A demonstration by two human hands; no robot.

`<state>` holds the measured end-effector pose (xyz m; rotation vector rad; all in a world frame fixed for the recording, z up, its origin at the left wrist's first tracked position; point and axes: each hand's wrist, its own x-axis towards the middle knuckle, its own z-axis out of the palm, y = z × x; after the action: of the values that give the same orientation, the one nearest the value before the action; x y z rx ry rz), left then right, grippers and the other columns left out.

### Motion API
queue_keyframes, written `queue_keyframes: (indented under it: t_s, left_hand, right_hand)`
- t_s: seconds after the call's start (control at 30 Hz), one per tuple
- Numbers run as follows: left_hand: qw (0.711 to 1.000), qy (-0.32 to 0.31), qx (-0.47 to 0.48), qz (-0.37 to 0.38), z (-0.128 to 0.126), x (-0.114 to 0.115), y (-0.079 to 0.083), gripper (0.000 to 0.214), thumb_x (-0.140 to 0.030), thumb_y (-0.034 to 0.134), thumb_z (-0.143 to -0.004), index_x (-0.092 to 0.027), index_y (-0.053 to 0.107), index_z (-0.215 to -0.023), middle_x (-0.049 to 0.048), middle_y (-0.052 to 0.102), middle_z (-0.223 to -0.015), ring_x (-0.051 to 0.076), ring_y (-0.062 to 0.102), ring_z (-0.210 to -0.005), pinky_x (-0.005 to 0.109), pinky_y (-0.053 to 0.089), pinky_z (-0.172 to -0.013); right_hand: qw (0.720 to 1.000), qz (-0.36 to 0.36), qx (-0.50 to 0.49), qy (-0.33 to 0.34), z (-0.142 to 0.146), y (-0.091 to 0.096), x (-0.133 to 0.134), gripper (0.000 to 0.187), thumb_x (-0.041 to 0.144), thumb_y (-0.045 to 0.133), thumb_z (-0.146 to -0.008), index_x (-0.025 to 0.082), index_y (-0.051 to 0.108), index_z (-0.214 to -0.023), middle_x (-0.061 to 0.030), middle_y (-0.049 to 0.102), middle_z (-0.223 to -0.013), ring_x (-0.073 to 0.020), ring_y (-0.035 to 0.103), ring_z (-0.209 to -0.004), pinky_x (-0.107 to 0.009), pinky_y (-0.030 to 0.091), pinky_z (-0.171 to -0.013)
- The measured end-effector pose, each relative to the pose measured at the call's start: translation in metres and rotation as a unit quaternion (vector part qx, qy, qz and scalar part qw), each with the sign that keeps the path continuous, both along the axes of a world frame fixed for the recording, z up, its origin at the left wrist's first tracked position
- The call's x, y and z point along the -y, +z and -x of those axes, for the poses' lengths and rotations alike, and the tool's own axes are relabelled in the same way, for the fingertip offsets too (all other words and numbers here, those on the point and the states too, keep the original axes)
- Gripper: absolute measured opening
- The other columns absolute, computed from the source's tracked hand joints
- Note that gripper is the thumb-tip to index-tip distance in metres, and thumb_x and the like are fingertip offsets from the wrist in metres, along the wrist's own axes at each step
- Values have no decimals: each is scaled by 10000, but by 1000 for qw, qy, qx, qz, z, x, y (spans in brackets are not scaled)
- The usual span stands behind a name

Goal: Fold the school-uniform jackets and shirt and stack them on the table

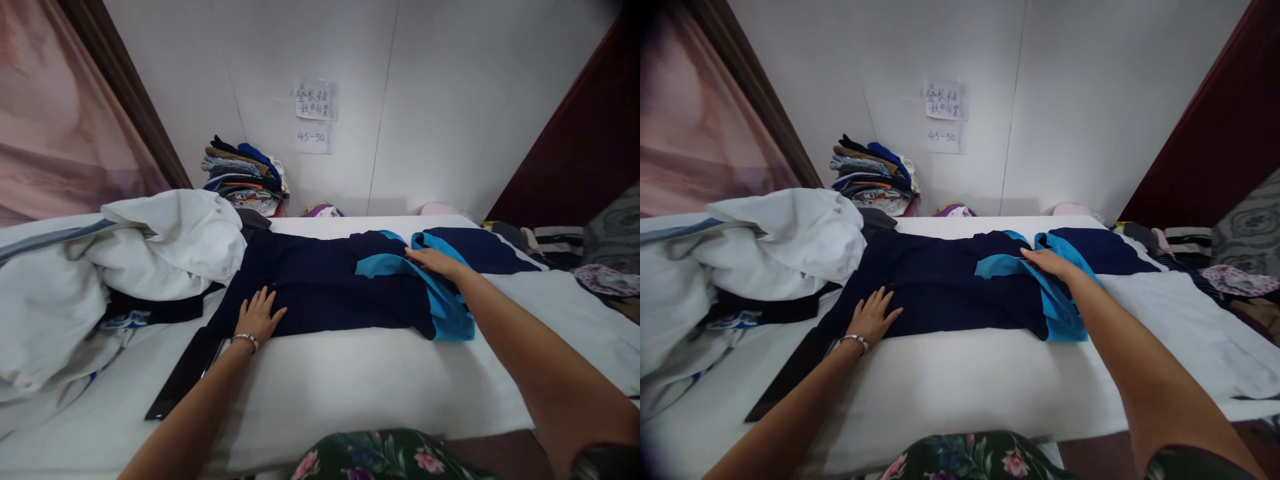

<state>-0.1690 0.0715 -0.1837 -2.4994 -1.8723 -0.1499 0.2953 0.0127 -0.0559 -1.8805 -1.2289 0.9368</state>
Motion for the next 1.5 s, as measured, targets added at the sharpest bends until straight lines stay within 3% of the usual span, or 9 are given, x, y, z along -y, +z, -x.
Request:
queue_keyframes:
  t_s: [0.2, 0.33, 0.53, 0.6, 0.8, 0.97, 1.1, 1.23, 1.5]
  left_hand:
    - [1000, -1, -2, 4, 0, 2, 2, 635, -525, 358, -903, -169, 404, -1427, 137, 289, -1537, 289, 271, -1414, 515, 222, -1127]
    - [1000, -4, 6, 5, 0, 3, 2, 642, -529, 361, -905, -161, 400, -1429, 142, 275, -1542, 288, 270, -1414, 516, 218, -1129]
    - [1000, -5, 18, -1, 1, 2, 1, 626, -516, 386, -896, -167, 422, -1415, 142, 286, -1537, 283, 284, -1409, 516, 218, -1129]
    - [1000, -6, 25, -7, 2, 1, -1, 621, -514, 395, -892, -166, 437, -1405, 150, 300, -1530, 290, 294, -1404, 523, 222, -1125]
    - [997, 10, 69, -26, 2, 4, 4, 534, -453, 431, -885, -171, 520, -1330, 147, 332, -1519, 283, 329, -1386, 512, 251, -1117]
    - [980, 84, 106, -144, 27, 11, 27, 472, -422, 389, -896, -149, 598, -1220, 183, 438, -1440, 337, 401, -1322, 554, 314, -1060]
    - [969, 195, 108, -106, 55, 10, 38, 562, -508, 381, -875, -137, 578, -1247, 227, 590, -1246, 396, 556, -1129, 546, 454, -879]
    - [961, 246, 120, -44, 66, 7, 34, 535, -532, 421, -847, -161, 623, -1175, 176, 701, -1007, 354, 643, -970, 462, 495, -795]
    - [937, 270, 218, -18, 60, 14, 31, 456, -400, 531, -833, -208, 578, -1244, 39, 683, -755, 233, 660, -795, 321, 492, -739]
  right_hand:
    - [975, 122, 136, 127, 68, 11, -58, 342, 438, 818, -632, 130, 676, -680, -88, 717, -825, -297, 610, -1021, -473, 364, -1043]
    - [981, 82, 75, 162, 87, 19, -58, 283, 262, 816, -646, 57, 654, -753, -23, 681, -662, -195, 629, -842, -438, 431, -963]
    - [974, -205, 1, -96, 26, 70, -55, 522, 542, 437, -909, 124, 540, -1205, -61, 706, -981, -180, 622, -987, -309, 497, -871]
    - [963, -219, 27, -154, -2, 72, -57, 474, 526, 400, -921, 176, 554, -1202, -52, 693, -1063, -205, 586, -1103, -285, 481, -901]
    - [970, -94, 51, -220, -48, 8, -25, 453, 375, 562, -844, 98, 580, -1202, -154, 602, -1270, -262, 563, -1156, -364, 464, -927]
    - [971, -70, 70, -218, -51, -61, 63, 423, 403, 609, -786, 206, 624, -1161, -105, 655, -1203, -277, 596, -1126, -378, 492, -924]
    - [966, -47, 106, -232, -48, -102, 137, 601, 523, 643, -703, 234, 592, -1228, -104, 665, -1164, -309, 590, -1135, -404, 478, -965]
    - [963, -70, 73, -251, -40, -124, 175, 750, 574, 670, -610, 312, 527, -1298, -109, 651, -1181, -350, 635, -1029, -460, 528, -850]
    - [935, -116, 133, -307, -30, -144, 177, 816, 597, 635, -629, 235, 512, -1350, -166, 646, -1196, -448, 631, -954, -585, 484, -780]
